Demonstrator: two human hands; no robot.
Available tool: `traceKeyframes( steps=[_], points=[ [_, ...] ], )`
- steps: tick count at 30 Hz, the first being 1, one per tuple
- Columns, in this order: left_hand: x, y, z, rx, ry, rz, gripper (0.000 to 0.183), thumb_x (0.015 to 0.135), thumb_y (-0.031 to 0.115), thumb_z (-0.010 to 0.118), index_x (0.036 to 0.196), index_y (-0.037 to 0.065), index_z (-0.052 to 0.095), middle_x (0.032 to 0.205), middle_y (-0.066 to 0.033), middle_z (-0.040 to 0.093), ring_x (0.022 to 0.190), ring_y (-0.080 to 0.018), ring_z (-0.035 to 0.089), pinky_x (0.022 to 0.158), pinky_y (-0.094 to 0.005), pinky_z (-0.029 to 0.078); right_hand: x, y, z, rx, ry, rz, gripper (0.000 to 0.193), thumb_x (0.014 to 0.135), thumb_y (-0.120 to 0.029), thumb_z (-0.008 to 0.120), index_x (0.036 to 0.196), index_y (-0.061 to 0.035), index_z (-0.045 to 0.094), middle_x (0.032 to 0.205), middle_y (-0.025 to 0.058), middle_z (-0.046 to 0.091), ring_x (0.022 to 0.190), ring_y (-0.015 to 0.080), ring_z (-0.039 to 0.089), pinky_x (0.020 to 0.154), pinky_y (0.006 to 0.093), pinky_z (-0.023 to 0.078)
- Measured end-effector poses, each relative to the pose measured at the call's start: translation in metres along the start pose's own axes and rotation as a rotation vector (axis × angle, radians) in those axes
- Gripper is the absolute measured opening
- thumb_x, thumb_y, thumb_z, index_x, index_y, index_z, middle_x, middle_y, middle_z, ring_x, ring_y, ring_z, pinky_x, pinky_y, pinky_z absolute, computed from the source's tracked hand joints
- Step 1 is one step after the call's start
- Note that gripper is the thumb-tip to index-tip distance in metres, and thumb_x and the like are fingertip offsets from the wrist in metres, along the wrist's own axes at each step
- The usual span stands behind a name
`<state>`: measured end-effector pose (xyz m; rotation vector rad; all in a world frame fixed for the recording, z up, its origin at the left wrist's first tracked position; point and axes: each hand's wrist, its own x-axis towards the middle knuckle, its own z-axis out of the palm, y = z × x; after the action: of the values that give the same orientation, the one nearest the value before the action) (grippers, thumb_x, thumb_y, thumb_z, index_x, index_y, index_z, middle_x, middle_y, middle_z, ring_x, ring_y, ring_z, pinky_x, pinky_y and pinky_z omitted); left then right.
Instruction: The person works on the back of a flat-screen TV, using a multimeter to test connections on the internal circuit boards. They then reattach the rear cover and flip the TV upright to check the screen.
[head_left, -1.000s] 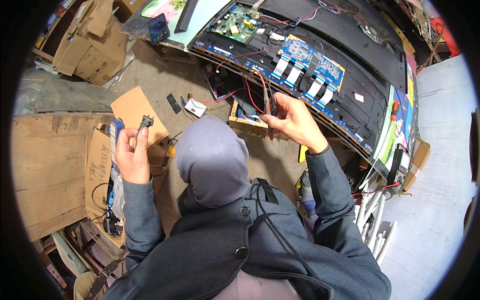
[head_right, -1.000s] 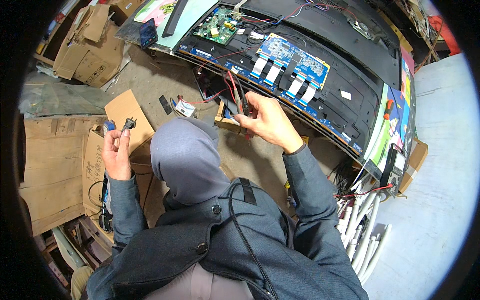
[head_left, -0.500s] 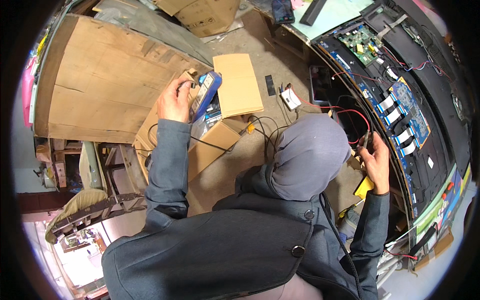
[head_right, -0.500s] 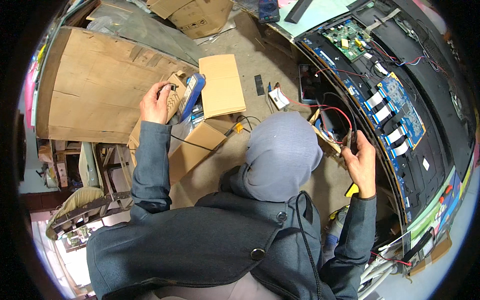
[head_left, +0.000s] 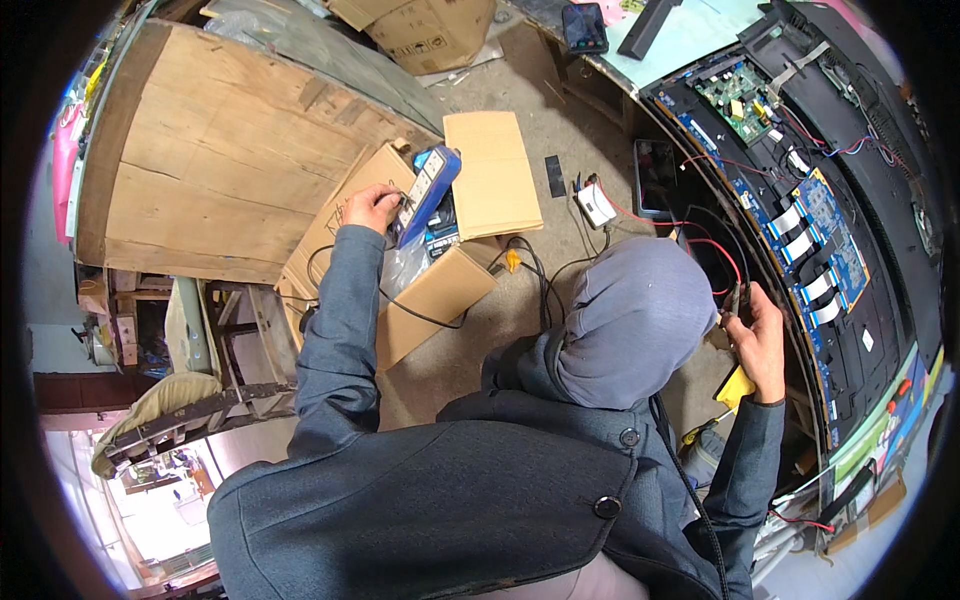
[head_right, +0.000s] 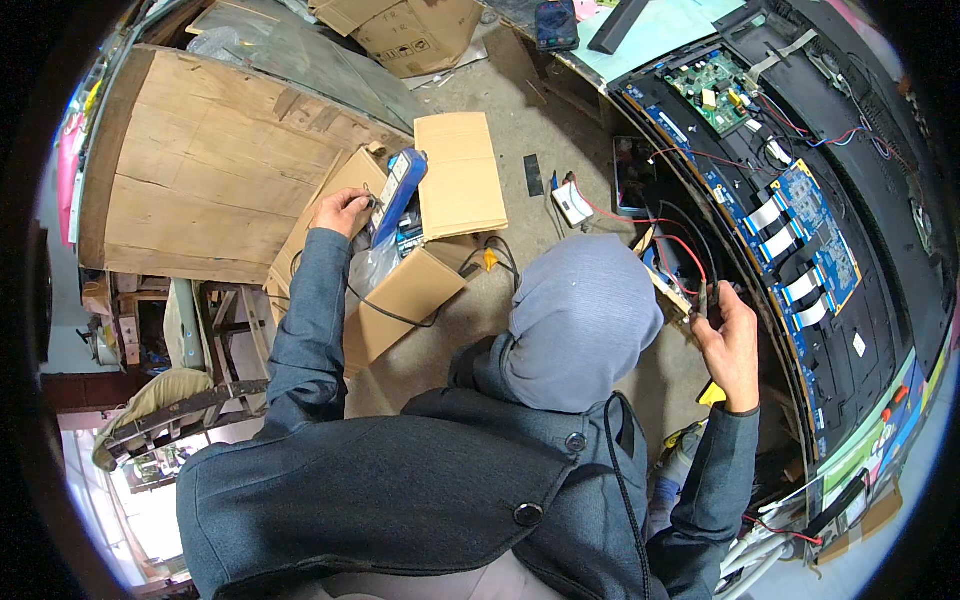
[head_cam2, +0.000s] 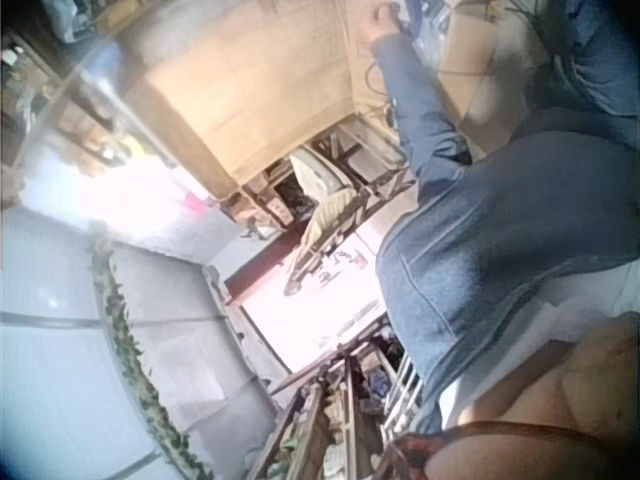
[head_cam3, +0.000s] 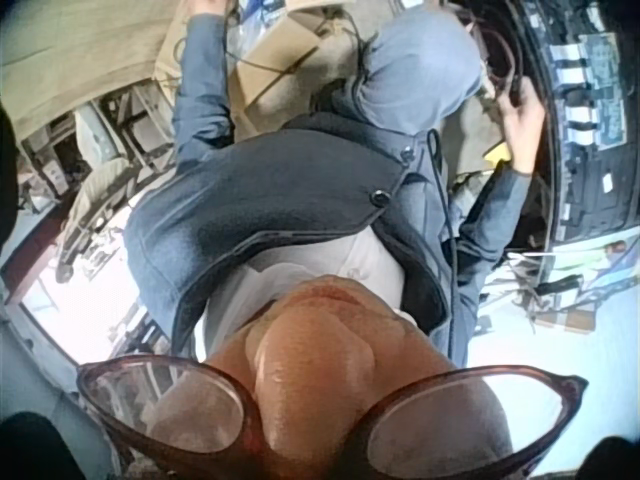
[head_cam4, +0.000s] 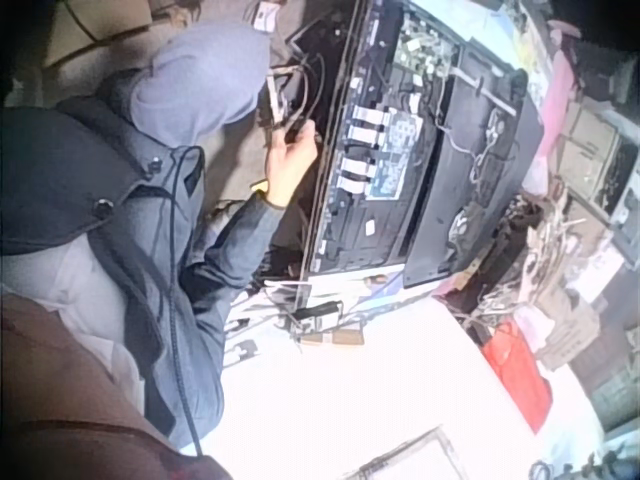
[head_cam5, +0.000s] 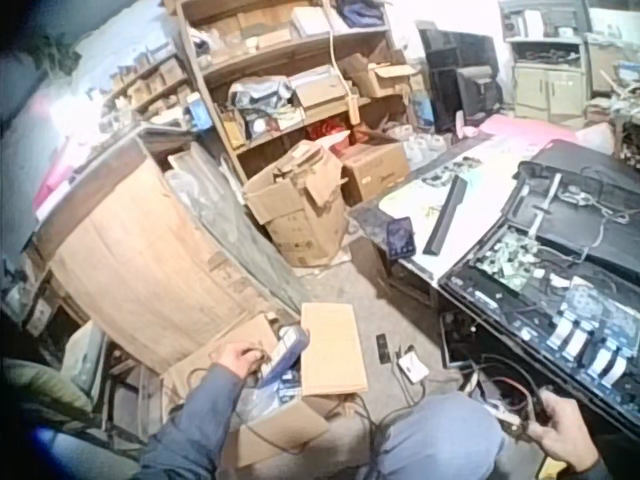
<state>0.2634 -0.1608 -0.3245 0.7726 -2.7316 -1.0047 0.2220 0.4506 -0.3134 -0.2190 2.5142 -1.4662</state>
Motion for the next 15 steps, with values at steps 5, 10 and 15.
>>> traceKeyframes(
  steps=[5, 10, 15],
  points=[
    [-0.001, -0.020, 0.002, 0.026, -0.005, 0.005, 0.021, 0.093, 0.010, 0.069, 0.110, 0.000, 0.075, 0.095, -0.0078, 0.077, 0.087, -0.0152, 0.070, 0.083, -0.0294, 0.055, 0.000, -0.001, 0.002, -0.003, -0.045, 0.019, 0.017, 0.079, -0.003, 0.063, 0.087, -0.0004, 0.048, 0.070, 0.0035, 0.041, 0.065, 0.0130, 0.040, 0.058, 0.0304, 0.036],
    [-0.006, -0.001, 0.003, 0.123, -0.011, 0.072, 0.021, 0.093, 0.010, 0.069, 0.111, 0.001, 0.075, 0.094, -0.0073, 0.077, 0.086, -0.0135, 0.069, 0.081, -0.0284, 0.055, 0.002, -0.007, 0.008, 0.025, -0.055, 0.047, 0.017, 0.078, -0.001, 0.063, 0.087, -0.0005, 0.048, 0.070, 0.0032, 0.041, 0.064, 0.0130, 0.040, 0.058, 0.0305, 0.035],
    [0.003, -0.019, -0.001, 0.120, -0.056, 0.082, 0.023, 0.093, 0.013, 0.070, 0.113, 0.001, 0.075, 0.093, -0.0075, 0.077, 0.086, -0.0149, 0.070, 0.081, -0.0296, 0.055, 0.004, -0.006, 0.014, 0.070, -0.068, 0.067, 0.017, 0.078, 0.000, 0.063, 0.087, -0.0005, 0.049, 0.071, 0.0034, 0.042, 0.065, 0.0130, 0.041, 0.059, 0.0303, 0.036]
  ],
)
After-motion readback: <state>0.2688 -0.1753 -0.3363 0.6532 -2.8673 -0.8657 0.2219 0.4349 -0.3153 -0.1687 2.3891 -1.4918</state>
